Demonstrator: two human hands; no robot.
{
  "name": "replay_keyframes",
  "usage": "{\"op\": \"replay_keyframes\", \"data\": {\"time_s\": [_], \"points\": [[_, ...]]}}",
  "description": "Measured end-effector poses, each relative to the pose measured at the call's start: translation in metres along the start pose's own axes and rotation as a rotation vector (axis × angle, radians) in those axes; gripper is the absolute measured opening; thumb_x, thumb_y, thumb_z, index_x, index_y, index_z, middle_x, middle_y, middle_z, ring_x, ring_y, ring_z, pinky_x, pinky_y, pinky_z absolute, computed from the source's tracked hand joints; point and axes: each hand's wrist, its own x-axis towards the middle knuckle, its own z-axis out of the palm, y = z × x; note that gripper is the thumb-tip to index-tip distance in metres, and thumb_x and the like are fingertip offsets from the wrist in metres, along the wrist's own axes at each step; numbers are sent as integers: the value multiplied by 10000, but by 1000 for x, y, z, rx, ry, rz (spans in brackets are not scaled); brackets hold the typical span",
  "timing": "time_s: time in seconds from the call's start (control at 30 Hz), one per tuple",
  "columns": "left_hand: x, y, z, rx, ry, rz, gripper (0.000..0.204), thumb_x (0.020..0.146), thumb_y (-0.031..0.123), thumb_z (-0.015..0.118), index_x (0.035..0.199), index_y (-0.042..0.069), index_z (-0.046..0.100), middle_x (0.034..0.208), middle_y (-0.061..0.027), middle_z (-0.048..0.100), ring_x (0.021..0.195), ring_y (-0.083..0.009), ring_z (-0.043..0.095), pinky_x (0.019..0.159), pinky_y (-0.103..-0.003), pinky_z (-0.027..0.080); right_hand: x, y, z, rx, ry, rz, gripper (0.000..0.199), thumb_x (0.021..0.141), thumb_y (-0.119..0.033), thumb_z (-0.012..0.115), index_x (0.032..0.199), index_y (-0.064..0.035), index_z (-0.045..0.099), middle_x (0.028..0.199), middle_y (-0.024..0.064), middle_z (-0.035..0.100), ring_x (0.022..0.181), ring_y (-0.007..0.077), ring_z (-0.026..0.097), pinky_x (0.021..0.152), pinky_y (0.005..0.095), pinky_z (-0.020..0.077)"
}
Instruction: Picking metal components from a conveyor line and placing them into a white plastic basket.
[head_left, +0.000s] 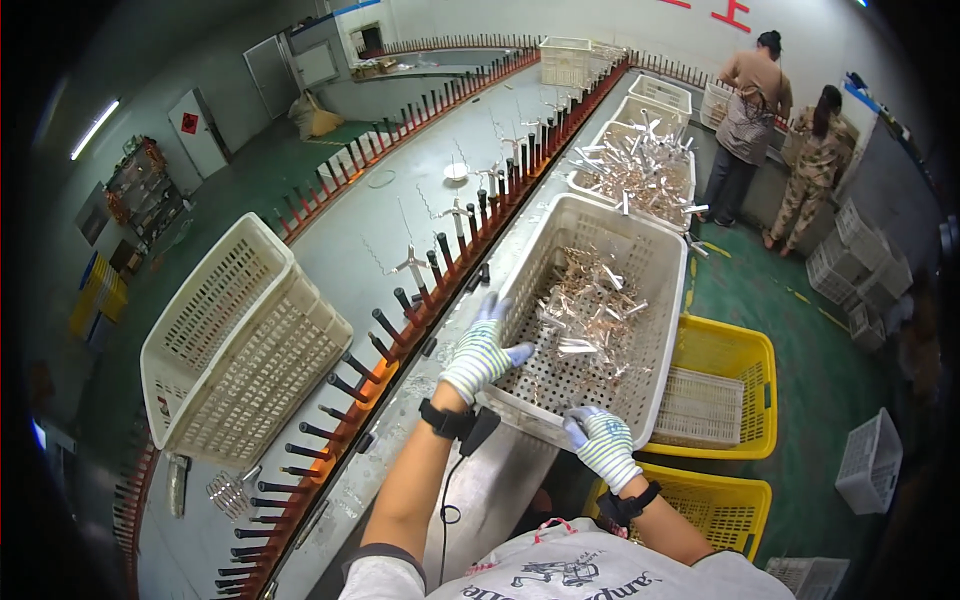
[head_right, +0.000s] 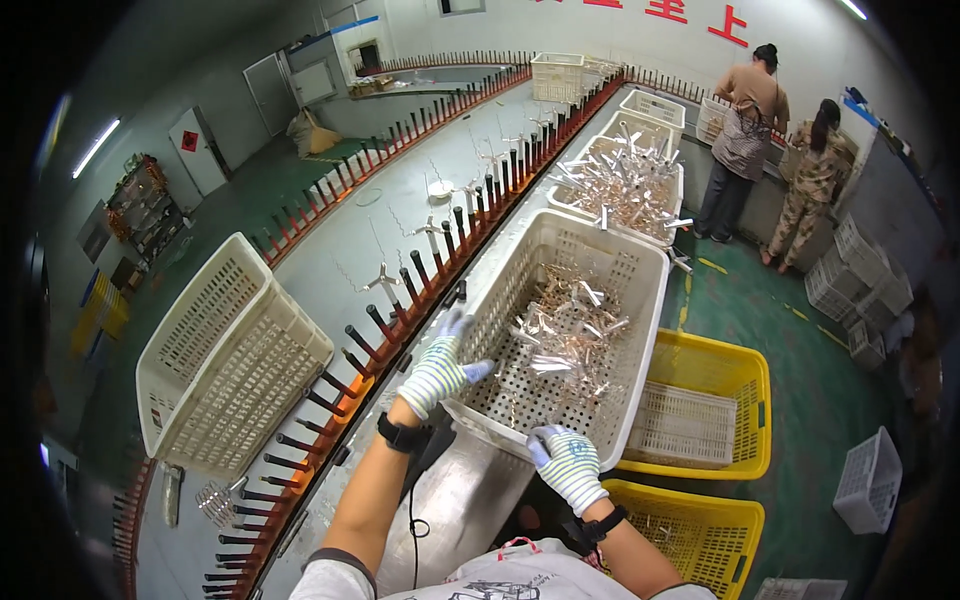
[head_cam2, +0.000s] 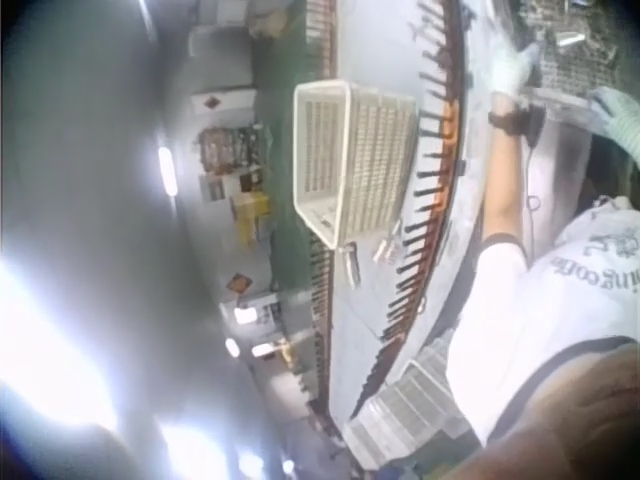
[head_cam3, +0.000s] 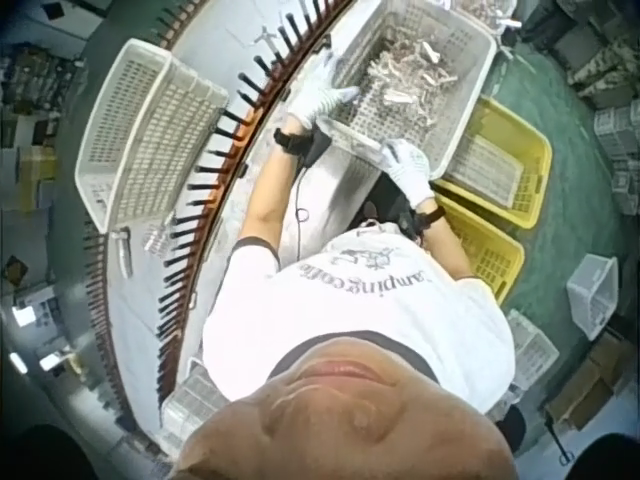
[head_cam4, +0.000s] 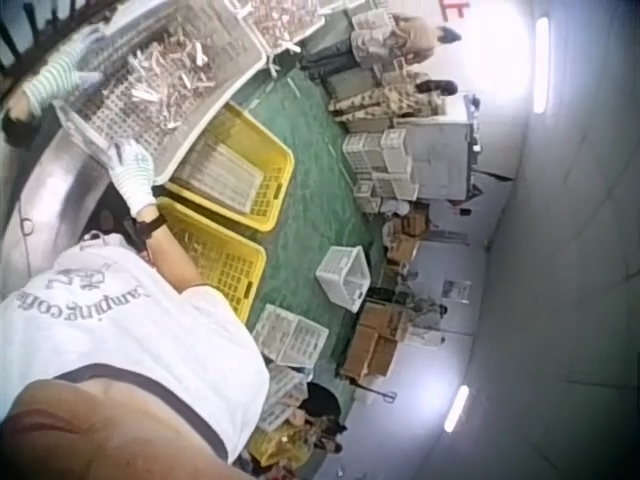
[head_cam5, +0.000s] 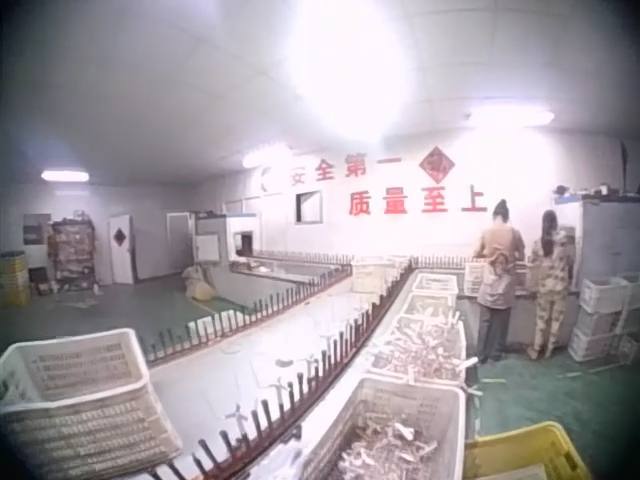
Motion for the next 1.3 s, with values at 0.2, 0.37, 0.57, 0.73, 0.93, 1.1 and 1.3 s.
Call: {"op": "replay_keyframes", "data": {"time_s": [0.2, 0.37, 0.57, 0.73, 0.93, 1.1, 1.3], "points": [[-8, -110, -12, -326, 634, -366, 675, 798, 248, 577, 1325, -34, 265, 1343, -252, 326, 1256, -338, 319, 1041, -330, 248, -1, -14, -4, -17, -33, -10, 312, 802, -355, 519, 873, -76, 639, 841, 130, 623, 770, 305, 596, 715, 393, 467], [-7, -159, -48, -600, 766, -357, 459, 811, 48, 512, 1253, -7, 400, 1149, -137, 515, 940, -198, 491, 834, -264, 387, -1, -12, -1, -2, -13, -27, 335, 798, -375, 526, 895, -77, 644, 845, 127, 627, 774, 302, 599, 719, 389, 466], [14, -115, -65, -489, 973, -303, 243, 842, 89, 516, 1056, -24, 538, 936, -91, 595, 766, -173, 504, 706, -296, 419, 6, -5, -8, -17, -37, 18, 320, 798, -360, 529, 871, -69, 641, 854, 124, 628, 788, 294, 599, 727, 388, 464], [47, -131, -38, -605, 747, -353, 228, 858, 141, 528, 993, -38, 572, 786, -92, 590, 707, -175, 515, 665, -293, 425, 0, -3, -8, -41, -7, 30, 312, 799, -353, 532, 868, -68, 640, 859, 123, 628, 807, 290, 594, 746, 389, 457], [56, -178, -26, -694, 751, -390, 221, 867, 192, 528, 1002, 19, 551, 823, -26, 546, 688, -133, 447, 622, -271, 402, 1, -7, -4, -10, -41, 26, 308, 800, -361, 533, 848, -73, 631, 838, 120, 621, 804, 297, 590, 745, 390, 458], [45, -131, -50, -497, 781, -313, 203, 891, 182, 488, 1049, 62, 532, 809, -19, 530, 656, -144, 436, 564, -303, 369, -4, -3, -3, -50, -66, 68, 340, 804, -393, 521, 876, -78, 626, 851, 113, 618, 811, 294, 586, 751, 393, 451], [24, -17, -29, 678, 165, 92, 307, 731, 222, 609, 942, 10, 539, 850, -208, 570, 789, -372, 546, 710, -436, 444, -10, -10, 0, -80, -54, 53, 380, 815, -454, 498, 899, -105, 625, 868, 113, 611, 849, 288, 577, 778, 408, 431]]}}
